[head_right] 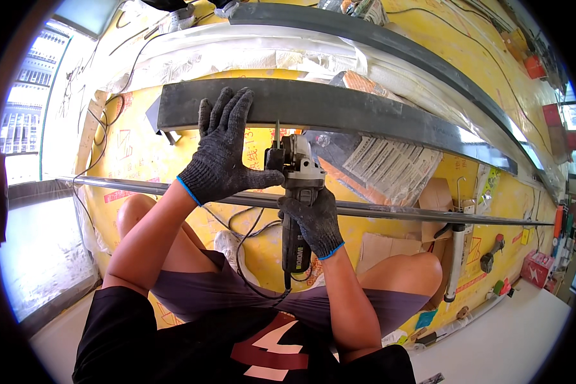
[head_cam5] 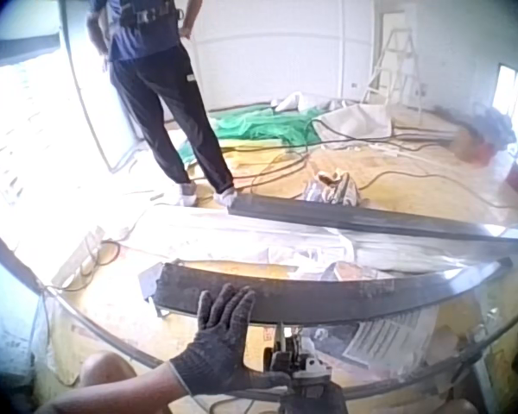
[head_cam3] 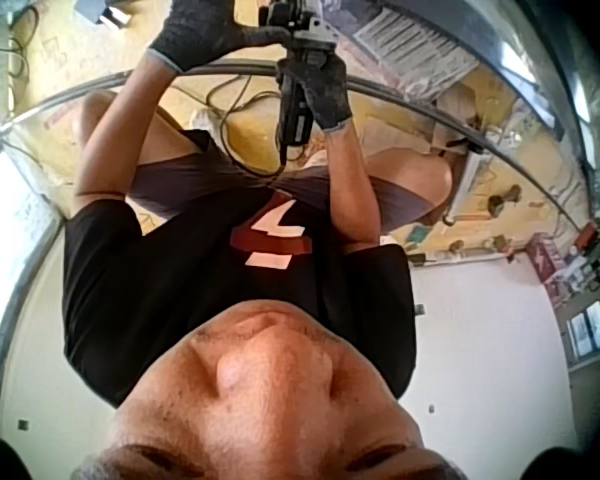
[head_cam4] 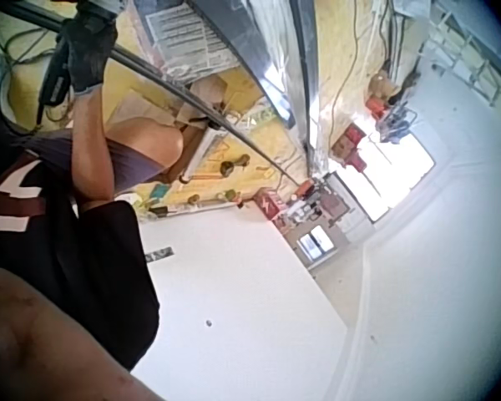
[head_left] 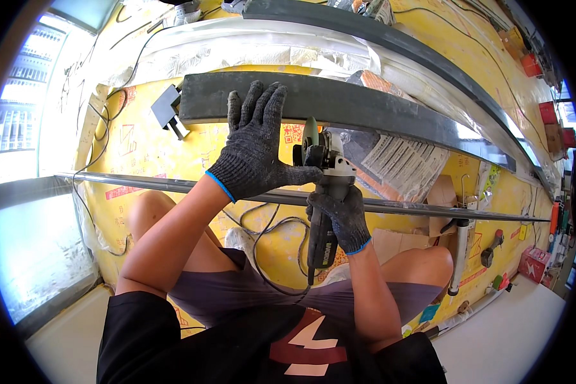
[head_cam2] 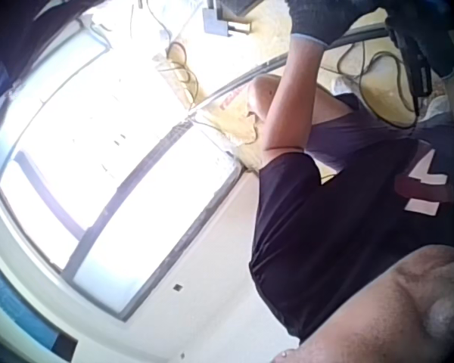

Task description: Measuring and cutting metal trim pieces with an angle grinder and installing end caps.

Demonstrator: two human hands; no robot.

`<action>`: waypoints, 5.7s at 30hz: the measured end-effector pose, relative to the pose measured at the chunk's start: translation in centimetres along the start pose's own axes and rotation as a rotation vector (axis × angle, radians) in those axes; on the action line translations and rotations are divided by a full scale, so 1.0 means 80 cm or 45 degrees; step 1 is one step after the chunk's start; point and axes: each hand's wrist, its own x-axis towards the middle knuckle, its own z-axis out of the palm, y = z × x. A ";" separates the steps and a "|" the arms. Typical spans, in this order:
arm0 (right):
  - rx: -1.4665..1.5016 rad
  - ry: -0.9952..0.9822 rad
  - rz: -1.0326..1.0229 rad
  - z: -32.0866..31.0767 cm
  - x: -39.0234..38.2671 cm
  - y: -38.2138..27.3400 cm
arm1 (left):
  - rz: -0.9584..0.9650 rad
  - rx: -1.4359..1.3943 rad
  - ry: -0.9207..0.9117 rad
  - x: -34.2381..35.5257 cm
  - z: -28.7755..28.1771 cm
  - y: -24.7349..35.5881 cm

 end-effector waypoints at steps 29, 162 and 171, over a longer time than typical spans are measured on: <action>-0.106 0.036 -0.149 -0.007 0.007 0.009 | -0.138 -0.314 0.105 0.000 0.006 0.012; -0.044 -0.004 -0.016 -0.003 0.014 0.002 | -0.084 -0.013 -0.040 0.009 -0.002 0.004; -0.035 -0.058 -0.019 -0.007 0.013 0.001 | -0.052 0.005 -0.008 0.007 0.001 0.001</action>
